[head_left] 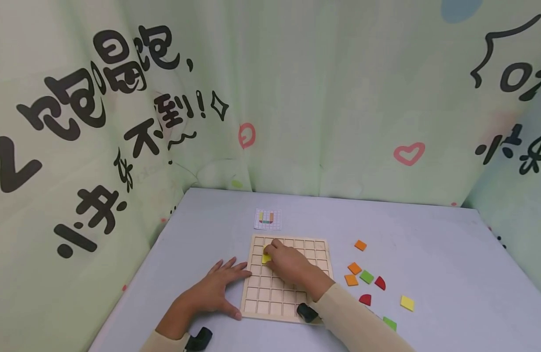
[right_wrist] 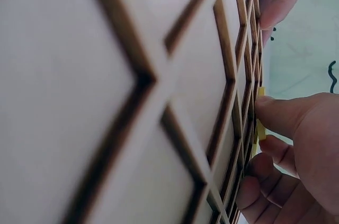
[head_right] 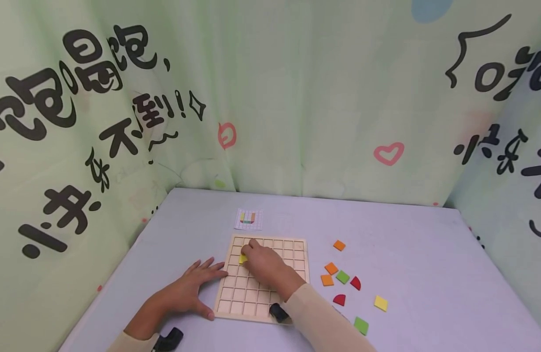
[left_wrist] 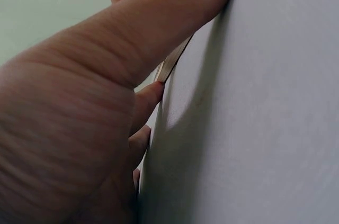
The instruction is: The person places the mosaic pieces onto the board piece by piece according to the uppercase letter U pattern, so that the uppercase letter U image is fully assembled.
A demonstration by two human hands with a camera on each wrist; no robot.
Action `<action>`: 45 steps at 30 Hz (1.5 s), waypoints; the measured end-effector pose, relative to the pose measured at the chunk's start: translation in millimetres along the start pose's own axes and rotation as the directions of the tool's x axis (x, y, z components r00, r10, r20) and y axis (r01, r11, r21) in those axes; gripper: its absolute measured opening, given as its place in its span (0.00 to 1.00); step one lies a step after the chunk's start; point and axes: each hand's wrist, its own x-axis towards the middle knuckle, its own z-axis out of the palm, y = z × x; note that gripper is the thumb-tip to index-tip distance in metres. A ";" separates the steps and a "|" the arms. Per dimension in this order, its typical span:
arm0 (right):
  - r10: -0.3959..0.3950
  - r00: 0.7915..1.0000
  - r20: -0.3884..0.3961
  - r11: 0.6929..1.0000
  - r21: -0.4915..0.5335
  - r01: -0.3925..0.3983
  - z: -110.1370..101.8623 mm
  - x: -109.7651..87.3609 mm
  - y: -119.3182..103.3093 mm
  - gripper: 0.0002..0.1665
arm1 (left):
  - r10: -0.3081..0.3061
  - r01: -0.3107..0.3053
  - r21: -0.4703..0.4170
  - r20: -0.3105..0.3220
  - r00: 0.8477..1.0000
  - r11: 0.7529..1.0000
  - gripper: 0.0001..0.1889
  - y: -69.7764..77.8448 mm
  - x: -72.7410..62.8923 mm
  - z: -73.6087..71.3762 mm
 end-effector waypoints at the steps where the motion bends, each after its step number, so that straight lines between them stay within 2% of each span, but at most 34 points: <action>1: 0.002 1.000 0.000 1.000 -0.003 -0.002 0.3 0.1 0.1 0.19 | 0.001 -0.001 0.000 0.000 1.000 1.000 0.55 0.2 0.1 -0.1; 15: 0.030 0.999 0.012 1.000 0.003 -0.030 4.7 0.7 2.5 0.20 | 0.003 -0.003 0.003 0.005 1.000 1.000 0.55 1.2 0.4 0.6; 32: 0.021 1.000 0.023 1.000 -0.014 -0.021 6.0 -0.3 4.0 0.21 | 0.009 -0.009 0.009 -0.003 1.000 1.000 0.54 0.9 0.8 1.4; 41: 0.041 0.999 0.017 0.999 0.033 -0.041 -5.1 -11.9 3.6 0.22 | -0.003 0.003 0.015 -0.007 1.000 1.000 0.55 1.8 0.9 1.4; 45: 0.025 1.000 0.008 0.999 0.040 -0.025 -10.8 -20.9 7.3 0.22 | -0.009 0.009 0.008 -0.005 1.000 1.000 0.55 2.9 0.1 0.4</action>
